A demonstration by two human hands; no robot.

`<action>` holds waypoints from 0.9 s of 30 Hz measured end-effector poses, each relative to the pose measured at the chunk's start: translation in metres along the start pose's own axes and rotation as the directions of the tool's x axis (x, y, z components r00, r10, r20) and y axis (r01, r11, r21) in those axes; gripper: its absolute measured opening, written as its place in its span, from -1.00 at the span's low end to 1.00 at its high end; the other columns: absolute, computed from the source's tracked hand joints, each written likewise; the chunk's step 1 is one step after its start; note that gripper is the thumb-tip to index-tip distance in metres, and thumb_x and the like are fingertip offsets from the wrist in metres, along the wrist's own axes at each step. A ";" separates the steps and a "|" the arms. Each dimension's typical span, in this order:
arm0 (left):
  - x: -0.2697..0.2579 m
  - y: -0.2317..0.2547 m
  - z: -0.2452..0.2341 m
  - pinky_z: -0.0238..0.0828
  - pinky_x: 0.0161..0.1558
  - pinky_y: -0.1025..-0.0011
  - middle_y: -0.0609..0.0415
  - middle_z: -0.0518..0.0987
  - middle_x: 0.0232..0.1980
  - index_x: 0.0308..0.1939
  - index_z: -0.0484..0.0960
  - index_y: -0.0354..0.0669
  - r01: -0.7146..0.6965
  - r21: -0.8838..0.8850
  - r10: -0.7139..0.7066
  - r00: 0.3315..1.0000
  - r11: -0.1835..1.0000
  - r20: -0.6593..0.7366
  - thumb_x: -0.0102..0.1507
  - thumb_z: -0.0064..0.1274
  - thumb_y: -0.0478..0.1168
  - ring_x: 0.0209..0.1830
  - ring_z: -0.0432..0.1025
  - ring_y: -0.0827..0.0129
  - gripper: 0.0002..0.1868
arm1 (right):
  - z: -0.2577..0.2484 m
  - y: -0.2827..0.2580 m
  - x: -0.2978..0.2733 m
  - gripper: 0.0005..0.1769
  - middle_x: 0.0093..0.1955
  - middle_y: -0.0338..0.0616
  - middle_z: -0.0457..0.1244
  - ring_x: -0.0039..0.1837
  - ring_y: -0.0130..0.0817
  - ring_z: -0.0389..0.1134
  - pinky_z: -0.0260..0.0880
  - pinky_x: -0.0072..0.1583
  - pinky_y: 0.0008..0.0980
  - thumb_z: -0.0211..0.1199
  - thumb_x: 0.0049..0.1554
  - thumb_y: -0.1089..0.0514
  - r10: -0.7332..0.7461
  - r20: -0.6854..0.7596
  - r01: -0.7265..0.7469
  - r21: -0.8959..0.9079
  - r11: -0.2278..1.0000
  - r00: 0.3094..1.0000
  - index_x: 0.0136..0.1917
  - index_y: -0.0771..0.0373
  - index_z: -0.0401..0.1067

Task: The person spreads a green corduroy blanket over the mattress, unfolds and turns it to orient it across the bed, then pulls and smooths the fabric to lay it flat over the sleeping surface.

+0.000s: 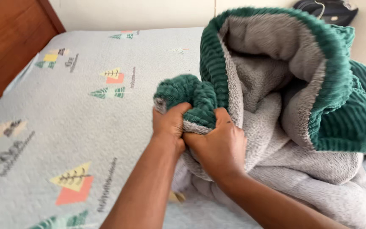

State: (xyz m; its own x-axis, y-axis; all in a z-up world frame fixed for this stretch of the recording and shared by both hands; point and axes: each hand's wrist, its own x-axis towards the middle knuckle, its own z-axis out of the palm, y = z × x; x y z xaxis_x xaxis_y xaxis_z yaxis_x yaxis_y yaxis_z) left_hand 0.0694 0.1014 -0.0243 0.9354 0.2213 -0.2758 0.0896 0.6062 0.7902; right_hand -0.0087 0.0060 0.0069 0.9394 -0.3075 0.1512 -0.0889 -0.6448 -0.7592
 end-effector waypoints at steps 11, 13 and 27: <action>0.045 0.103 -0.067 0.67 -0.11 0.09 -0.16 0.62 0.12 0.31 0.37 -0.10 -0.291 0.259 0.280 0.957 0.921 0.077 0.02 0.17 -0.54 0.00 0.60 0.00 -0.24 | 0.062 -0.062 -0.021 0.01 0.06 0.15 0.38 0.13 0.00 0.43 0.41 0.17 -0.12 0.45 -0.14 -0.18 -0.155 0.236 0.132 0.110 0.985 0.959 0.41 0.27 0.12; 0.037 0.111 -0.078 0.66 -0.12 0.06 -0.17 0.60 0.12 0.32 0.33 -0.05 -0.202 0.279 0.196 0.979 0.939 0.048 0.06 0.12 -0.52 -0.01 0.60 -0.01 -0.25 | 0.053 -0.063 -0.014 0.07 0.14 0.13 0.36 0.20 -0.03 0.43 0.41 0.23 -0.15 0.46 -0.17 -0.23 -0.253 0.287 0.241 0.079 0.967 0.924 0.45 0.25 0.15; -0.022 0.062 -0.092 0.46 0.17 0.28 0.03 0.61 0.20 0.36 0.39 0.07 -0.287 0.643 0.191 0.957 0.710 0.217 -0.02 0.16 -0.54 0.20 0.51 0.20 -0.14 | -0.022 0.026 -0.003 -0.64 -0.11 -0.07 0.44 0.11 -0.09 0.44 0.20 0.37 -0.06 0.22 0.00 0.10 -0.288 0.635 0.685 -0.560 0.466 0.716 0.10 0.01 0.55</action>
State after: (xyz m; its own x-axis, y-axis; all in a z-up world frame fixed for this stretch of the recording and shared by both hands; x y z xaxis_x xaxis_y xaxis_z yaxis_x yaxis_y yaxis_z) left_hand 0.0228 0.2039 -0.0197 0.9868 0.1617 0.0053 0.0152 -0.1249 0.9921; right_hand -0.0207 -0.0252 0.0002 0.9089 0.4101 -0.0749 0.4162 -0.9033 0.1043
